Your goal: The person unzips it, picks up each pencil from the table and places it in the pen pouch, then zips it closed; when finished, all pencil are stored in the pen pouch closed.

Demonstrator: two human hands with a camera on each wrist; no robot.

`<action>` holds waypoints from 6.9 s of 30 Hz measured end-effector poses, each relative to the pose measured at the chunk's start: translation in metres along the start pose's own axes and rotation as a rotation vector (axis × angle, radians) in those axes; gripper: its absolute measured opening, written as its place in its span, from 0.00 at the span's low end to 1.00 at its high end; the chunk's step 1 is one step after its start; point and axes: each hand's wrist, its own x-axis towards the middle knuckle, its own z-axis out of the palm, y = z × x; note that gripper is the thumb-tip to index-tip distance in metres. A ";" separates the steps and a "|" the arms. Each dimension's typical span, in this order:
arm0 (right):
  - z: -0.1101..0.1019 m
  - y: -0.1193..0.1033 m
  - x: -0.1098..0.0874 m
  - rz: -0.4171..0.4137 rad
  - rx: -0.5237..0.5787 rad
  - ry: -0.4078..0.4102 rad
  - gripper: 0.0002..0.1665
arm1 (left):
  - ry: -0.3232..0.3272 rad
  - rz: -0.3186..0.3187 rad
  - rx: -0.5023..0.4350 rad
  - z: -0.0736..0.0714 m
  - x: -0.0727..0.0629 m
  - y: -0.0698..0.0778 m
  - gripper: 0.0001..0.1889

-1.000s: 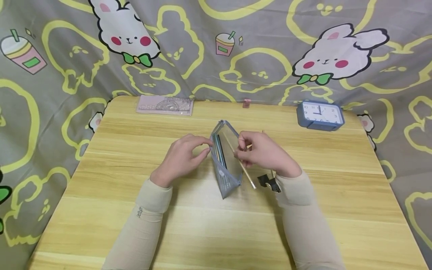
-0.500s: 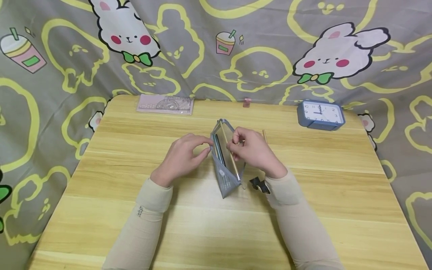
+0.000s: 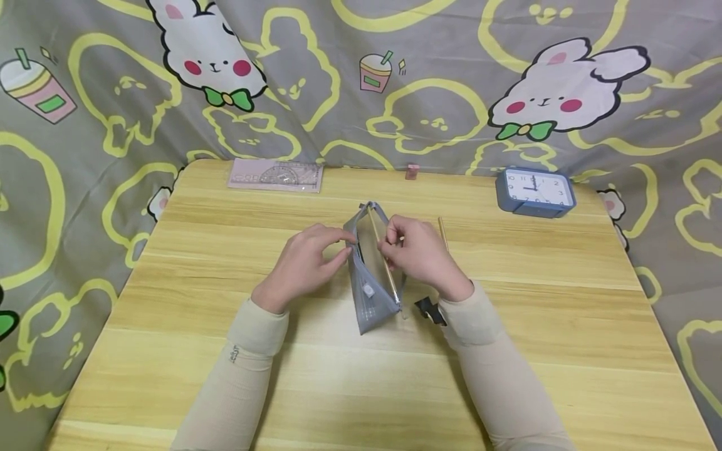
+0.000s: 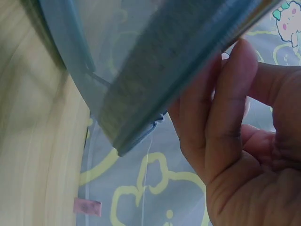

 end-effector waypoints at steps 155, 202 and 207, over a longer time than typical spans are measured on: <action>-0.012 0.006 0.002 0.218 0.100 -0.112 0.12 | 0.000 0.033 -0.031 0.001 -0.001 0.002 0.08; 0.004 0.000 0.002 0.176 0.142 -0.102 0.11 | 0.026 0.068 -0.054 0.004 -0.001 0.000 0.07; 0.004 -0.005 0.000 0.160 0.089 -0.131 0.11 | 0.026 0.069 -0.064 0.003 0.000 0.001 0.07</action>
